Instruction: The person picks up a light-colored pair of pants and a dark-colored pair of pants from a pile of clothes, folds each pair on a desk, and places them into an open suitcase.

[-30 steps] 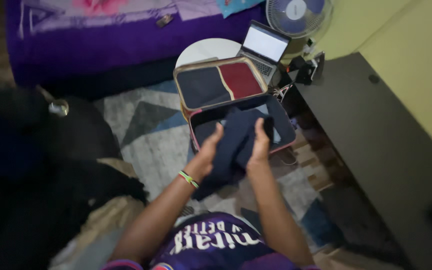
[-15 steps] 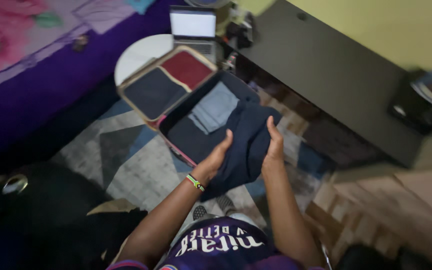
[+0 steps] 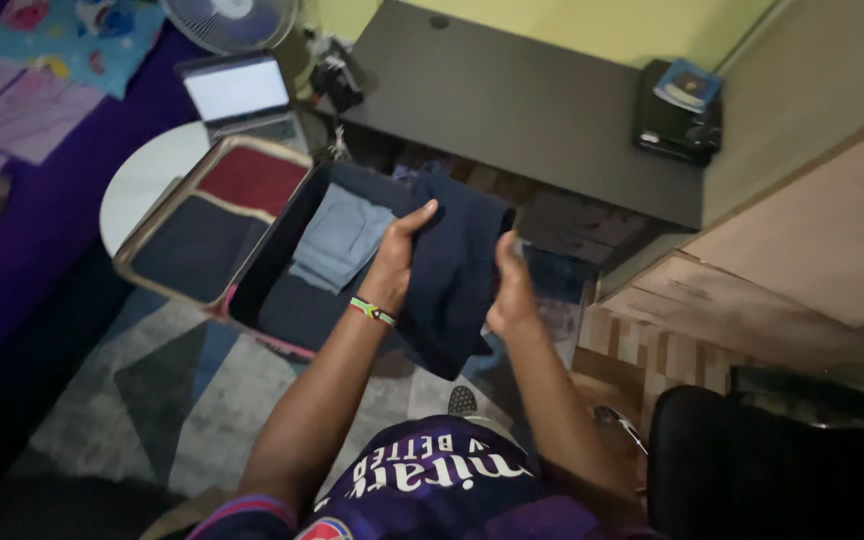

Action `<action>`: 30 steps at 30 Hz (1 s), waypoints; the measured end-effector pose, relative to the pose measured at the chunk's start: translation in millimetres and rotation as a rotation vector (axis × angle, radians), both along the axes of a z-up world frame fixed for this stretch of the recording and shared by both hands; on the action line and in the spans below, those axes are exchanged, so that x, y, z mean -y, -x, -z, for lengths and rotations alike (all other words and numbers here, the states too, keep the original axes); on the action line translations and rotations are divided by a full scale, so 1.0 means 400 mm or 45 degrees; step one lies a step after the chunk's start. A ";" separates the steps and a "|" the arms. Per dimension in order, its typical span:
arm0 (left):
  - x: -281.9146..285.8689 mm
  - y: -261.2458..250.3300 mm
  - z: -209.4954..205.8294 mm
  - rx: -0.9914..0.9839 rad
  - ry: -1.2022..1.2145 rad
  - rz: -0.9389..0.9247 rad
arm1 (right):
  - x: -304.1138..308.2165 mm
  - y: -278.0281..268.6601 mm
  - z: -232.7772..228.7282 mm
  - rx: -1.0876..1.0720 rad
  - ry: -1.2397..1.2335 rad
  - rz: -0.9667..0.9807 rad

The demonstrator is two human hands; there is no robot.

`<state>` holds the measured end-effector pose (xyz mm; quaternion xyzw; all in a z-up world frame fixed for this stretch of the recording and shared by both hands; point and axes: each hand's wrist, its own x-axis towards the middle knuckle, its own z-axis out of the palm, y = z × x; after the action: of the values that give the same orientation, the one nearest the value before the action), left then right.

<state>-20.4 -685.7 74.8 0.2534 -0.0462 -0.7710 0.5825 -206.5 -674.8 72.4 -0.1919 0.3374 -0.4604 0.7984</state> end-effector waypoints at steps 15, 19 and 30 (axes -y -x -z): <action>0.065 0.272 0.318 0.093 -0.098 -0.142 | 0.300 0.205 0.128 0.388 0.006 -0.195; 0.163 0.249 0.200 0.008 -0.229 -0.160 | 0.250 0.218 0.153 -0.009 0.267 -0.138; 0.338 0.315 0.115 -0.115 -0.049 -0.170 | 0.259 0.361 0.255 -0.123 0.104 -0.197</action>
<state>-146.4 -821.0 29.0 0.2322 0.0118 -0.7417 0.6292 -350.7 -778.3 -29.7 -0.2718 0.3405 -0.4009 0.8059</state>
